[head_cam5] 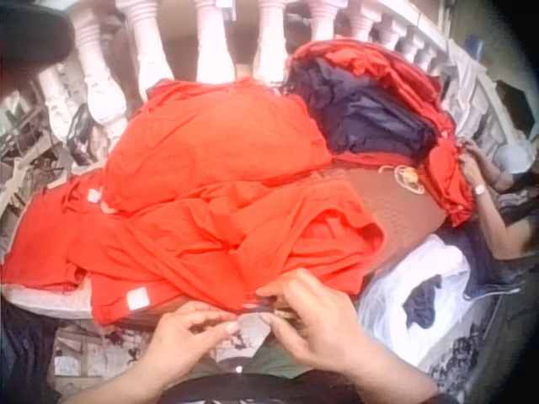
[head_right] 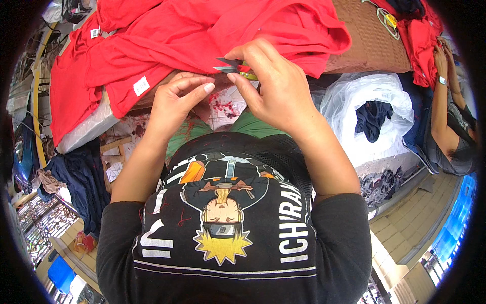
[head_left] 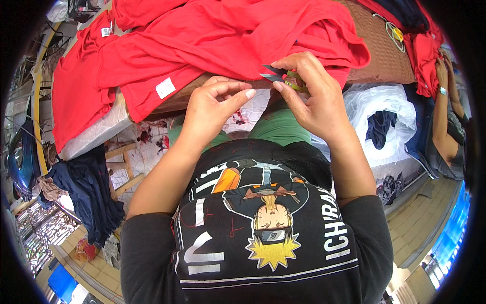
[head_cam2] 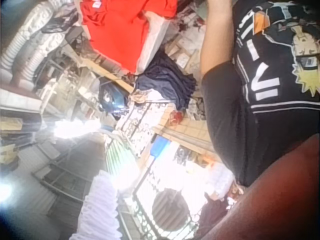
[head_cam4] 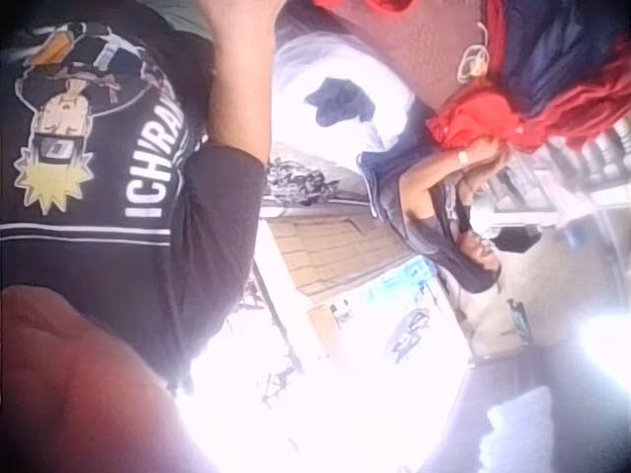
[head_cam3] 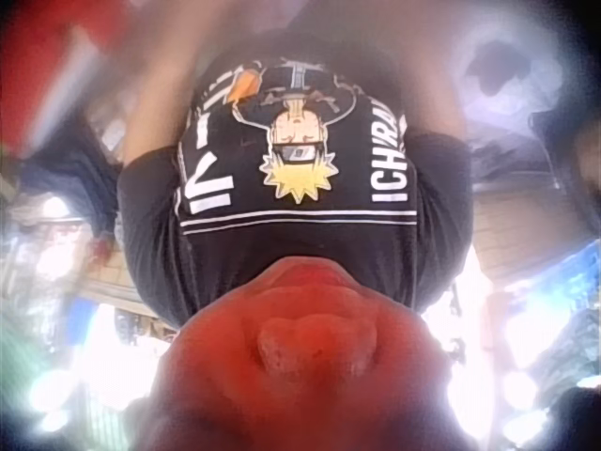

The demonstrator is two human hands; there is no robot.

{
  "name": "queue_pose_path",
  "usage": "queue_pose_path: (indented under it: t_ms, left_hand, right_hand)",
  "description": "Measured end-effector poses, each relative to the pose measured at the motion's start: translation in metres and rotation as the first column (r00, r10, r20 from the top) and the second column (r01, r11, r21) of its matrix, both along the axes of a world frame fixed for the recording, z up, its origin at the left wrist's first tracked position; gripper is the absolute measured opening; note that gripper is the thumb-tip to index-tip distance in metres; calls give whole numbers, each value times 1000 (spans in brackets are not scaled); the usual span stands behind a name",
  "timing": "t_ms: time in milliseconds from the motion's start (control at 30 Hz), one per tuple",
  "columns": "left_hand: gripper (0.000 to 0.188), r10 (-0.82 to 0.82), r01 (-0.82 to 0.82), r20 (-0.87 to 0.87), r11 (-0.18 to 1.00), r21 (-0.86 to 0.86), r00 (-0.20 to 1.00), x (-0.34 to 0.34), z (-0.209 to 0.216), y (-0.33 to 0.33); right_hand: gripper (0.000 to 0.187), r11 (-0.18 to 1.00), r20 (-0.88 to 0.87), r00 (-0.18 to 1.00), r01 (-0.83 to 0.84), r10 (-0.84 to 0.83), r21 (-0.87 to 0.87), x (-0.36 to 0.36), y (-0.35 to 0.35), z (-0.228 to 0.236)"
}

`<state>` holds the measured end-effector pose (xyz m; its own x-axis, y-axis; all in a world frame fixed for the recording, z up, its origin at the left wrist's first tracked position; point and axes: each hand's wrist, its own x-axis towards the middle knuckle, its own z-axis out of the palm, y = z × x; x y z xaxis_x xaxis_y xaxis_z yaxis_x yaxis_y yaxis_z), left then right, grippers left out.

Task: The person uses small snips to trim excess threads and labels from several red shirts, folding them once completed.

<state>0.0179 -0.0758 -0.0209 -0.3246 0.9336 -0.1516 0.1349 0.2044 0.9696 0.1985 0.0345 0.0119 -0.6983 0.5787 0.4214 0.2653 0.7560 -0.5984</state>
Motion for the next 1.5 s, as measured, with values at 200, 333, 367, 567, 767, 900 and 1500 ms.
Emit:
queue_pose_path:
  t_ms: [200,333,367,567,767,900,1500]
  left_hand:
    - [28,48,-51,112,999,19,993,11,-10,10]
    - [30,48,-48,273,999,-8,961,15,-15,13]
    - [31,76,-66,265,997,-46,961,15,-14,13]
    - [31,140,-162,398,986,23,907,25,-4,17]
    - [22,40,-14,316,996,-83,948,13,-1,18]
    - [23,9,27,243,989,-144,970,10,7,3]
    - [25,-4,26,220,995,-94,975,5,9,-6]
  right_hand:
    - [27,1000,-22,1000,-4,5,27,0,0,-1]
    - [27,1000,-21,1000,2,-1,25,1,0,-2]
    - [27,1000,-18,1000,5,-5,20,1,0,-2]
    - [27,1000,-26,1000,9,-8,22,3,3,-4]
    - [28,1000,2,1000,6,-6,-18,2,0,-2]
    - [27,999,6,1000,0,0,40,3,1,-6]
    - [26,1000,93,996,8,-7,-15,-17,-5,-11]
